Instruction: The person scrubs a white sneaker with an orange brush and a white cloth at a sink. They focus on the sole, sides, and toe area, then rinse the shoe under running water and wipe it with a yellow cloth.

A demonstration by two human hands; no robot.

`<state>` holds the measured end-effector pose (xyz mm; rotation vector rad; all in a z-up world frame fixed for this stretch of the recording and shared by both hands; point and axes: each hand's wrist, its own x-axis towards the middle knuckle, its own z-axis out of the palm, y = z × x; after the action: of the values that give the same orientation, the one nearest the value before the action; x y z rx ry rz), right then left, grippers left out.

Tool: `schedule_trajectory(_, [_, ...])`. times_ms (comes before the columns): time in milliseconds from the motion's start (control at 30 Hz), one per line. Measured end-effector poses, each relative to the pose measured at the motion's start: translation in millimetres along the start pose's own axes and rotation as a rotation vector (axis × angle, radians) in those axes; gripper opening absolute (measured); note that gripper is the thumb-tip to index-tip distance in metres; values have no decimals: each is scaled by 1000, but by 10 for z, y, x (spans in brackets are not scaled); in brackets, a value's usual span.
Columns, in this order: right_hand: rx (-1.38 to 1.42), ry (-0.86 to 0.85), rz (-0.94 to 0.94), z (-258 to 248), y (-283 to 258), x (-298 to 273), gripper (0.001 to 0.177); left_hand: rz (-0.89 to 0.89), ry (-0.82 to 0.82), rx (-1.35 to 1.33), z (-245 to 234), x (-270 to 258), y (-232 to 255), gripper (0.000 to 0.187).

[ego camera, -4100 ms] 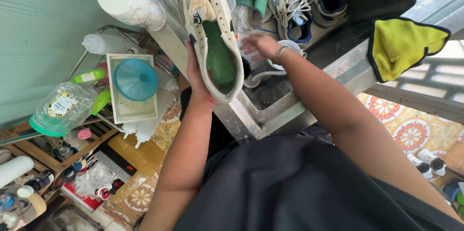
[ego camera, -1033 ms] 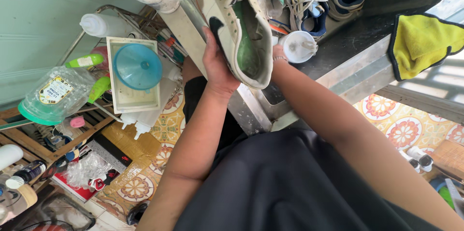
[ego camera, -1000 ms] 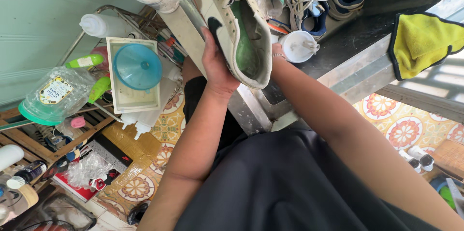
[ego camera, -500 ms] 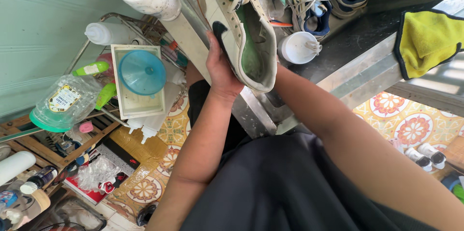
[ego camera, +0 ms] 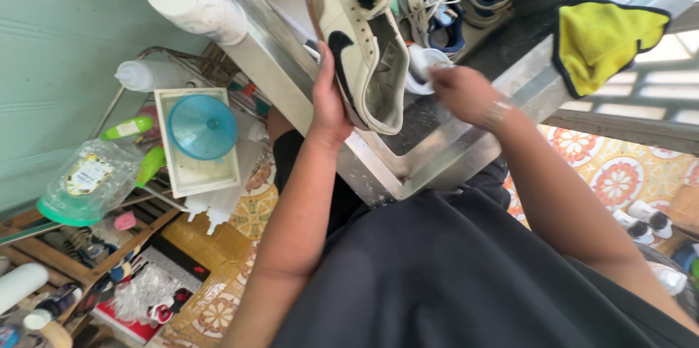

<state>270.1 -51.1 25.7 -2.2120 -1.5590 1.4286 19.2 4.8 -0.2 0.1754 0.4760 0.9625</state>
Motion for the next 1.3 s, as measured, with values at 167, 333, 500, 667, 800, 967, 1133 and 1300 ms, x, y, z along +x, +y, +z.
schedule_trajectory(167, [-5,173,-358,-552,87,-1319,57,-88,2,236,109,129,-376,67])
schedule_trajectory(333, [-202,220,-412,-383,47,-1750,48,-160,25,530,203,257,-921,65])
schedule_trajectory(500, [-682,410,-391,-52,-65,-1499,43,-191,-72,643,198,291,-1090,64])
schedule_trajectory(667, [-777,310,-434,-150,-35,-1262,36,-185,-56,753,168,303,-1022,62])
schedule_trajectory(800, [-878,328,-273,-400,9,-1123,34,-122,-52,722,151,274,-1022,59])
schedule_trajectory(967, [-835,323,-478,-35,53,-1295,38,-190,-70,628,91,255,-1047,58])
schedule_trajectory(1133, [-791,367,-435,-218,101,-1235,36,-212,-87,711,146,277,-1009,56])
schedule_trajectory(1300, [-782,260,-533,119,-4,-1319,33,-323,-118,636,79,291,-1014,59])
